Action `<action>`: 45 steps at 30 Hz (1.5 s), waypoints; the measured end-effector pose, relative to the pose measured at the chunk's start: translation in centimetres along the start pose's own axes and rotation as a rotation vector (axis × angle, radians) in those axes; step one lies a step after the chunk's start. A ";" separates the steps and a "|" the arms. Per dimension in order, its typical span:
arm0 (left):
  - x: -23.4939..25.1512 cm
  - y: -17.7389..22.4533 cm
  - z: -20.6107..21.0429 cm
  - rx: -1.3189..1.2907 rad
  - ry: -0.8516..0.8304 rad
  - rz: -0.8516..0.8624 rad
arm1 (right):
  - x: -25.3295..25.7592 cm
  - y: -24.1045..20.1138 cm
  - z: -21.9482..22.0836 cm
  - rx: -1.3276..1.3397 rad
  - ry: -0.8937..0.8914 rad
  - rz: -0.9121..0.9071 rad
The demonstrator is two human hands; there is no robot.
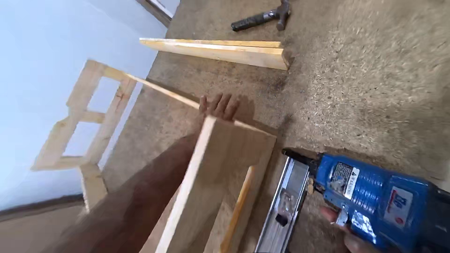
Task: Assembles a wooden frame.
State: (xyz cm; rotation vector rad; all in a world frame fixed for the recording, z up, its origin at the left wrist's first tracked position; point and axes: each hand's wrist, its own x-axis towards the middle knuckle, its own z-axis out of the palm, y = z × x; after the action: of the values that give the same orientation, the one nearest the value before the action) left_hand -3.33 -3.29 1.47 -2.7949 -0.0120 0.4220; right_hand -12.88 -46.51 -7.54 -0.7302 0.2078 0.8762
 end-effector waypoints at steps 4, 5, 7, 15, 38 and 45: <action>-12.1 1.4 -4.4 -0.221 0.047 0.012 | -2.6 1.0 -1.0 -0.115 0.171 -0.009; -15.9 1.4 -5.6 -0.255 -0.033 0.013 | -3.2 1.5 -1.1 -0.110 0.181 -0.024; -24.0 -0.1 -4.6 -0.273 -0.087 0.017 | -4.9 2.5 -0.5 -0.120 0.217 -0.035; -52.7 -3.5 8.2 -0.343 -0.331 -0.226 | -17.2 12.2 0.9 -0.053 0.096 0.012; -64.6 5.8 16.9 -0.275 -0.314 0.119 | -40.2 37.4 3.6 0.238 -0.095 0.217; -67.2 5.4 18.7 -0.206 -0.264 0.144 | -44.3 47.3 6.7 0.271 -0.113 0.182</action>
State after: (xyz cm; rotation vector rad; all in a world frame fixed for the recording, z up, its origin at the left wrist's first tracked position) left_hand -73.19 -6.41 2.10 -2.9278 0.0925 0.8679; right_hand -77.91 -50.00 -6.05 -0.4127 0.2891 1.0360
